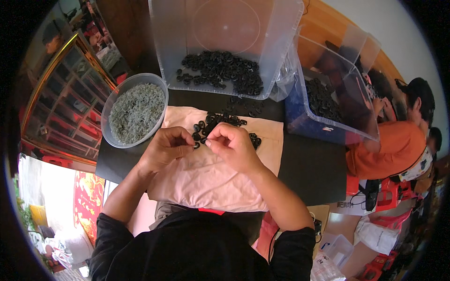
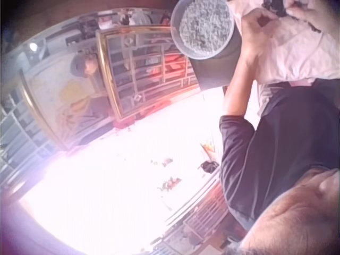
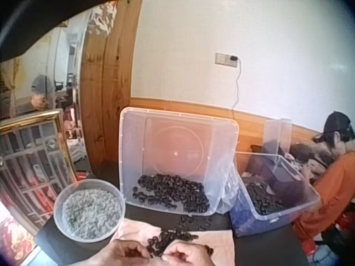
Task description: The person picks small black plastic components from a pile on a pink cloth and inserts a small metal pin into each one. They handle the parts one at a time, repeatedly performing the same insertion motion. A second person is visible in the background performing a similar task.
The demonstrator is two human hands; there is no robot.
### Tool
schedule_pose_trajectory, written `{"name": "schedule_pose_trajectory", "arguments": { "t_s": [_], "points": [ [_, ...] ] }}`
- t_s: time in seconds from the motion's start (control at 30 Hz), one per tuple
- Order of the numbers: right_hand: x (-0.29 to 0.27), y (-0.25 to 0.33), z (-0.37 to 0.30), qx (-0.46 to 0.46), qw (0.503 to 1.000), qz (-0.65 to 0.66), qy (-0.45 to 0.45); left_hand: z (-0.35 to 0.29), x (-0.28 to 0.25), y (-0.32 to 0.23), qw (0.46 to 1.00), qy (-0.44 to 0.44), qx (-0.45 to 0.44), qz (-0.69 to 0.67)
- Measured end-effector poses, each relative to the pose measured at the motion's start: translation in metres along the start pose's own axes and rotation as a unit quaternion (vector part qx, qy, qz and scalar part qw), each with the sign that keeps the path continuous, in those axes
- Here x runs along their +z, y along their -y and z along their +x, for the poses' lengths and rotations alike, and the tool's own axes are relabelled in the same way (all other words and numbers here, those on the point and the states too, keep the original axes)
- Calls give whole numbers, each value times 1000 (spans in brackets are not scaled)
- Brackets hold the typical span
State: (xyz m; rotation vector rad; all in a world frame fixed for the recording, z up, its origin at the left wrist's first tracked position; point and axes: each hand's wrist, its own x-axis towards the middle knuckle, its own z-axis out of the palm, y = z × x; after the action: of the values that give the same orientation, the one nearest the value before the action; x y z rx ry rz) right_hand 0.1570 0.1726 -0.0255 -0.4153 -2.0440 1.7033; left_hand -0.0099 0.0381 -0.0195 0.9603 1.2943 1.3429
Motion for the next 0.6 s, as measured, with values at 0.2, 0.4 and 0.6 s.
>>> {"name": "schedule_pose_trajectory", "arguments": {
  "t_s": [0.2, 0.4, 0.6],
  "points": [
    [4, 1, -2, 31, 995, 92, 5, 8, 2, 0, 999, 3, 11, 45],
    [10, -2, -4, 31, 999, 36, 12, 9, 6, 13, 996, -19, 33, 75],
    [14, -3, -6, 9, 1000, 0, 1, 8, 10, 13, 995, -26, 37, 91]
  ]
}}
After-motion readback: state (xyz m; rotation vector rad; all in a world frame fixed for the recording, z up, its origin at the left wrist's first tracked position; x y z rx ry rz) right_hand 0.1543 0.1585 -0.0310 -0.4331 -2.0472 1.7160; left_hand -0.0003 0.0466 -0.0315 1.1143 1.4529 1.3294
